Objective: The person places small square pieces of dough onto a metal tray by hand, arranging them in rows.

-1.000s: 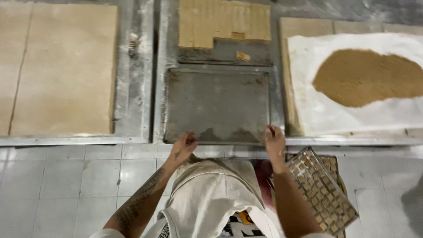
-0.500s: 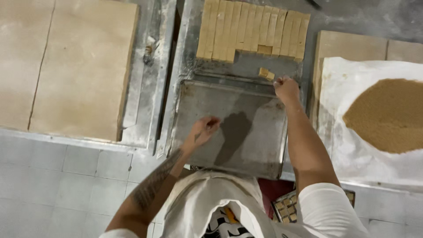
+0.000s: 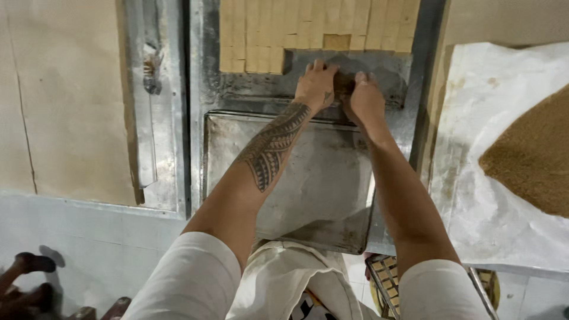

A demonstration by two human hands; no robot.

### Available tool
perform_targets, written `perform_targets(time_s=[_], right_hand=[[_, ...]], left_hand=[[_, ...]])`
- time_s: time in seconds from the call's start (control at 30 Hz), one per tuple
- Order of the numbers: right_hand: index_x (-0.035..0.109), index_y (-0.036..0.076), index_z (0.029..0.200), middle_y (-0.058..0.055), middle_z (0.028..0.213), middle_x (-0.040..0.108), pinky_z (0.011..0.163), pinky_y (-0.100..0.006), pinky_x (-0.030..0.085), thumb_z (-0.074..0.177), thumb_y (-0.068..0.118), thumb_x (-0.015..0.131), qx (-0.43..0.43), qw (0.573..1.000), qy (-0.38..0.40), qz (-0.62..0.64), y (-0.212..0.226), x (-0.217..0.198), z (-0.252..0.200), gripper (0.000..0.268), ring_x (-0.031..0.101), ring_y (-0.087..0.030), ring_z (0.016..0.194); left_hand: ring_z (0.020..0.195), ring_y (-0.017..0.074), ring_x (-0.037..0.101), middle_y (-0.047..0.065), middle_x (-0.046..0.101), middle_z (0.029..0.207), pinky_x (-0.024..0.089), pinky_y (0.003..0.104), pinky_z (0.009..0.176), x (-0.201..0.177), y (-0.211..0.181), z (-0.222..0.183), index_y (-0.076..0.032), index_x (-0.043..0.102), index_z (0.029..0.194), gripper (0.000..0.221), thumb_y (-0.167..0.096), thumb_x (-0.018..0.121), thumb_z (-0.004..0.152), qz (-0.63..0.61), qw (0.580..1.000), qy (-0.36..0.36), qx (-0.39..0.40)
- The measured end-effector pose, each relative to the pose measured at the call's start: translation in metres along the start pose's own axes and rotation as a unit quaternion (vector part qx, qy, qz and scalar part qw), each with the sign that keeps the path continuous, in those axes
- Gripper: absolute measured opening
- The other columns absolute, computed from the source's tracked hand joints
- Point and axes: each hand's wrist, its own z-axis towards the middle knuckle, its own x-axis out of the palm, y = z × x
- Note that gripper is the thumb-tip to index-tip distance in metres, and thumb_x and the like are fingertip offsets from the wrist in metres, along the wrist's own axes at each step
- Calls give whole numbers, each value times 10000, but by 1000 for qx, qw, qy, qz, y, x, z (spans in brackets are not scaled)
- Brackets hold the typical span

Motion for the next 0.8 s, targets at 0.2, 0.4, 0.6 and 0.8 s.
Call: perform_targets(time_s=[0.2,0.4,0.6,0.8], right_hand=[[606,-48,1146,-327,1171,628,898,-557,499,835,224,802,42,998,-1,46,-1,-1,2,457,603,-512,1084],[683,-1,1023,-248,1067,714,878,-497,543,856,218,846,-7,992,-43,116,-13,-6,-9,319,677,-434,1044],[620,-31,1044,-212,989,715,836,-403,582,893,105,818,76,975,-63,199,15,-28,-50,283,708,-348,907],[657,55,1146,-133,989,744,792,-408,569,862,204,817,23,980,50,191,108,27,-181,359,733,-283,894]], left_hand=[[1213,415,497,206,508,1328,474,542,978,2,-5,18,-49,560,1295,380,-111,581,921,22,999,46,-11],[891,357,632,193,651,936,532,457,789,-4,-6,10,-2,590,1056,194,-85,607,881,-100,994,22,25],[743,274,522,177,566,797,470,388,686,-27,4,-55,-4,529,928,257,-208,681,968,-284,954,-85,53],[787,222,651,117,684,878,534,371,709,-58,96,-250,-42,638,995,367,-323,803,827,-261,965,-10,5]])
